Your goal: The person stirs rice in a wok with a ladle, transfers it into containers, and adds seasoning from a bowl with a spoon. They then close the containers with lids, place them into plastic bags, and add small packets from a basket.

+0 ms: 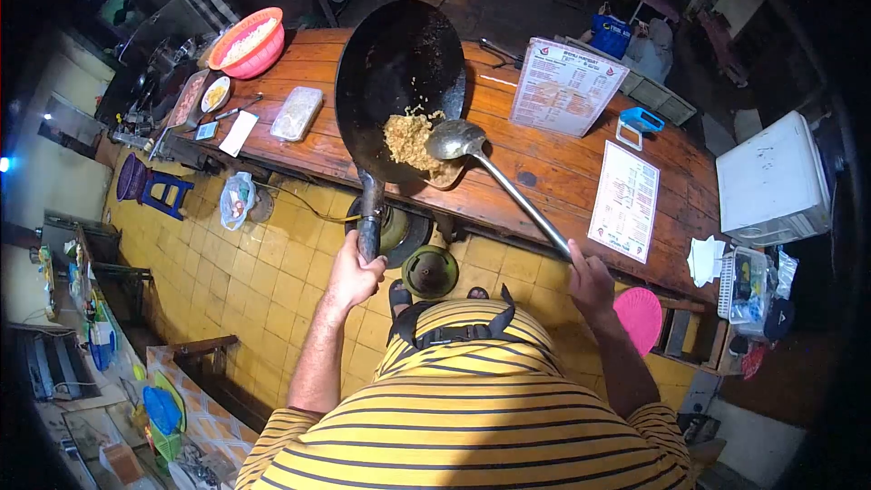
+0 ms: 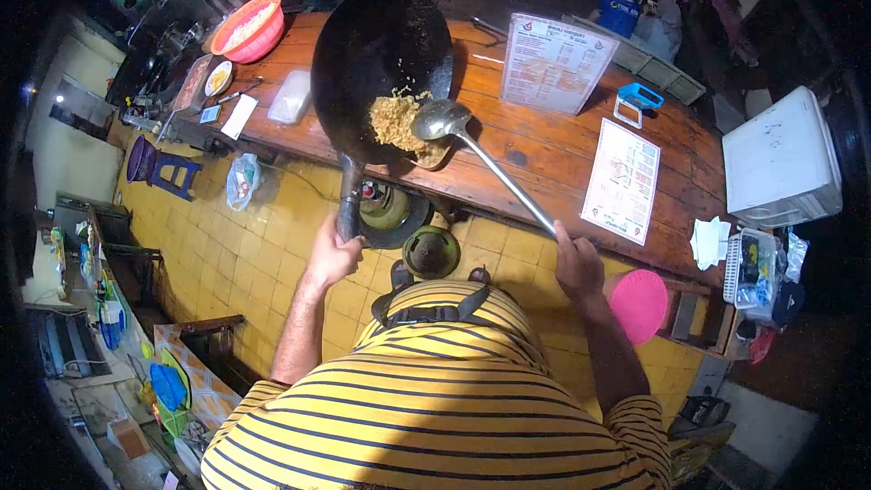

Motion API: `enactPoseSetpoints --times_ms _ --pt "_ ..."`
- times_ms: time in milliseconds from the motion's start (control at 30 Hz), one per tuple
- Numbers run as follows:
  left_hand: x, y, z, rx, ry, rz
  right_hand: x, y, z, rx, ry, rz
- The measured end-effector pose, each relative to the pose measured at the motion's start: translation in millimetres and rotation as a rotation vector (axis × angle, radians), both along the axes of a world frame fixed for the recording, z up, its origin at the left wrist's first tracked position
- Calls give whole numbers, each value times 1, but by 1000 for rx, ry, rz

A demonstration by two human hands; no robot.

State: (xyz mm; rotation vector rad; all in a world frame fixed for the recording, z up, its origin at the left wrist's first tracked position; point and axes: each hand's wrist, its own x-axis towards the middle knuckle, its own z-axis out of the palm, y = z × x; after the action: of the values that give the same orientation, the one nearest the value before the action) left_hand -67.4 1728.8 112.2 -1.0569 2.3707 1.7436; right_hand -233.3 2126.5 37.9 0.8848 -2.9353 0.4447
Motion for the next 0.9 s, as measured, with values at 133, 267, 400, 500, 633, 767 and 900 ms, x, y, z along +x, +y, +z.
enactPoseSetpoints --times_ms 133,267,400,500,633,767,900 --pt "1 -1 -5 -89 -8 -20 8 -38 -3 -178 -13 -24" --pt "2 5 -11 -141 3 -19 10 -68 -12 -234 -13 1" --pt "4 7 -20 -186 14 -5 12 -38 -22 -79 -14 -33" --pt "3 9 -23 -249 35 5 9 -16 -11 33 9 -43" --pt "1 15 -21 -363 28 -16 13 -17 -1 -68 18 -55" --pt "0 27 -16 -433 42 -13 19 -37 -10 -116 -12 -53" --pt "0 31 -20 -455 48 -5 20 -16 -1 12 -50 -81"
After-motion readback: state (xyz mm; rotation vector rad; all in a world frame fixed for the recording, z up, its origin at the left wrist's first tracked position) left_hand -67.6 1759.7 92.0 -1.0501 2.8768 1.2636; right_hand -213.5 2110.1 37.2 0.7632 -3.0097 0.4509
